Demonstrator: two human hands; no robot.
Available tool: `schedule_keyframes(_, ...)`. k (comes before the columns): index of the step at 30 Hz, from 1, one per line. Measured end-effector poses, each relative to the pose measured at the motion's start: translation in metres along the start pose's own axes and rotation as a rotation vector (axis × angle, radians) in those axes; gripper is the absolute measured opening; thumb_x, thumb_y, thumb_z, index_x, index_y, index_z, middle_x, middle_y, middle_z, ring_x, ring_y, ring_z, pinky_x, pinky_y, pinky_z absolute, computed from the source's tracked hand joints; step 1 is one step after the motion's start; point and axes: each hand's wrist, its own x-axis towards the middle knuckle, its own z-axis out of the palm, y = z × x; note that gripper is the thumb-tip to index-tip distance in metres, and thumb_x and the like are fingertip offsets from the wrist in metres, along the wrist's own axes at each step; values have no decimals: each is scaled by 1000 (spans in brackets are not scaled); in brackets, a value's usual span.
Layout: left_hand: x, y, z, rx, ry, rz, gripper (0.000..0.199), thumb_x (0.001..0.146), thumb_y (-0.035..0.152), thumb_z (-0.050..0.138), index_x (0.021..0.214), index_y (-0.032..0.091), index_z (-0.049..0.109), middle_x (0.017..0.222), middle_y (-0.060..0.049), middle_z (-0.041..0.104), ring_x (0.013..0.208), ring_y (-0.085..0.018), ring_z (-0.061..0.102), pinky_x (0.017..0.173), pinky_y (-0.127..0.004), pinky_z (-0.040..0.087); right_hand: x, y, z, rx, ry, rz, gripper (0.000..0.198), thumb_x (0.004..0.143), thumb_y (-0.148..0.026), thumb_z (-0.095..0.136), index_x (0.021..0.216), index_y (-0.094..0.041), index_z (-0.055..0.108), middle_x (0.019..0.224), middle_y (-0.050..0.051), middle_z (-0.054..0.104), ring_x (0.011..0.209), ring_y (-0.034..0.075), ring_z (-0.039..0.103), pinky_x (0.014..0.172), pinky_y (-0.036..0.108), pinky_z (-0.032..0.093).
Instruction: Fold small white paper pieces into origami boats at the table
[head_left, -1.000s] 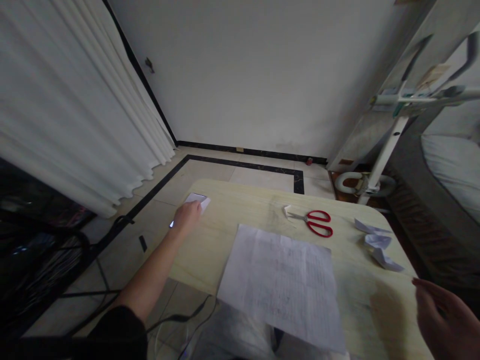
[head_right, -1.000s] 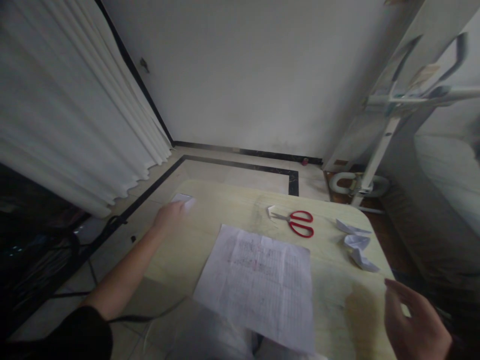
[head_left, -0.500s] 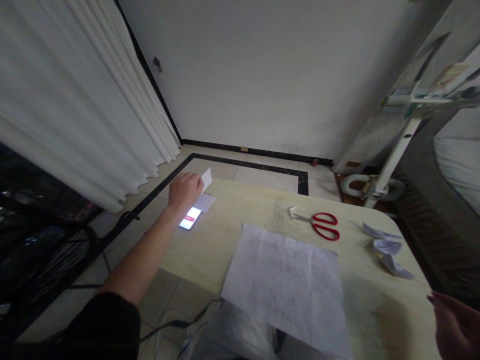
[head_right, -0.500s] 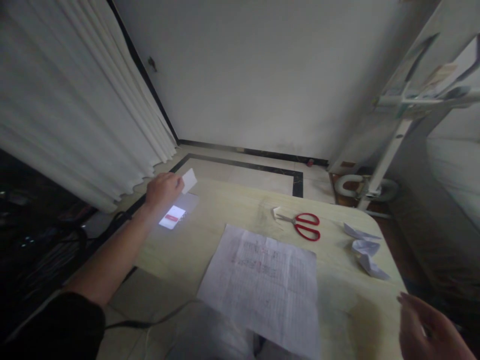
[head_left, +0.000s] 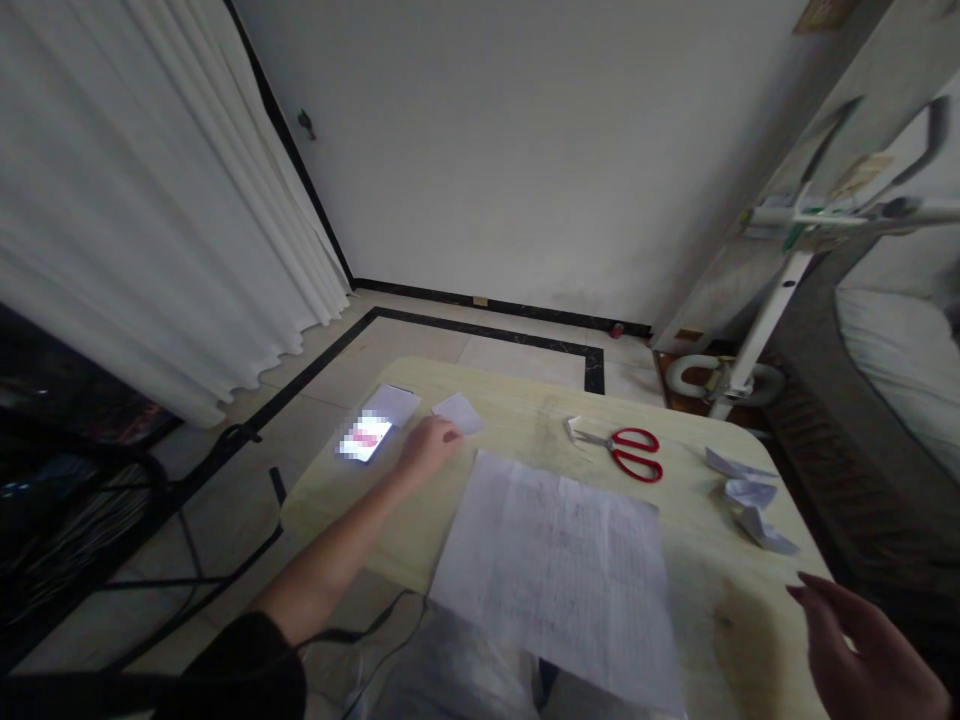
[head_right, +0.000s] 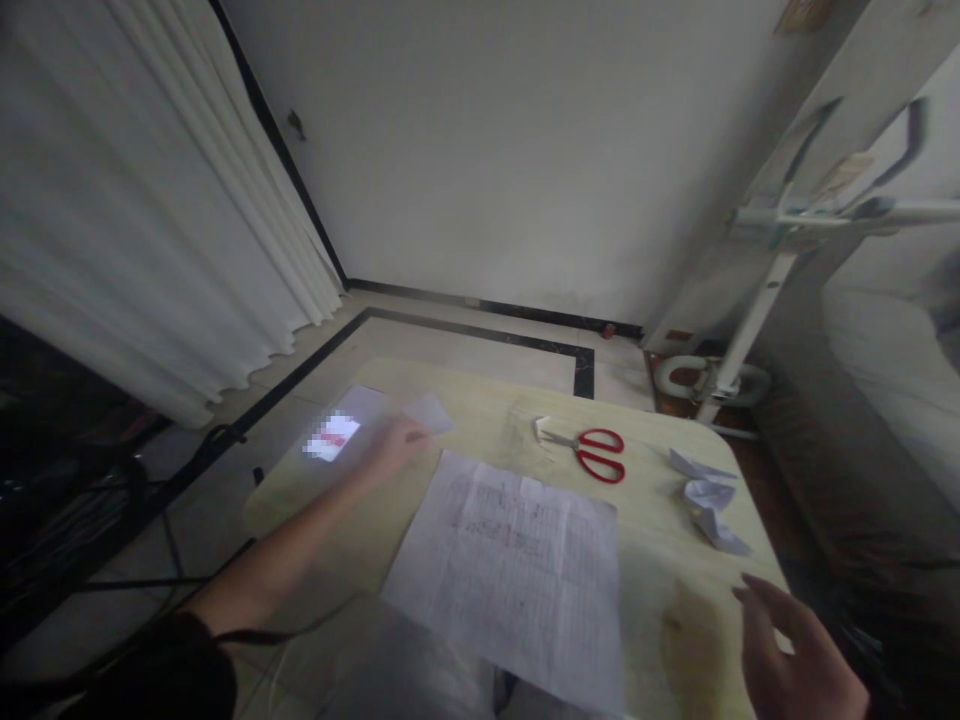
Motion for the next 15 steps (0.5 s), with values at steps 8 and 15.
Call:
schedule_keyframes(8, 8, 9, -20, -148, 38, -86, 20, 81, 31, 60, 77, 15, 71, 84, -9, 72, 82, -22, 65, 76, -31, 48, -3, -30, 3, 132, -60, 102, 39, 74, -48, 57, 100, -23, 71, 92, 9, 75, 92, 31, 68, 78, 39, 51)
schedule_keyframes(15, 1, 49, -74, -742, 328, -189, 31, 76, 44, 63, 88, 16, 63, 78, -4, 69, 66, -16, 63, 64, -27, 50, -7, -51, 14, 346, -39, 28, 40, 81, -47, 59, 105, -16, 68, 92, 13, 73, 86, 28, 68, 78, 38, 51)
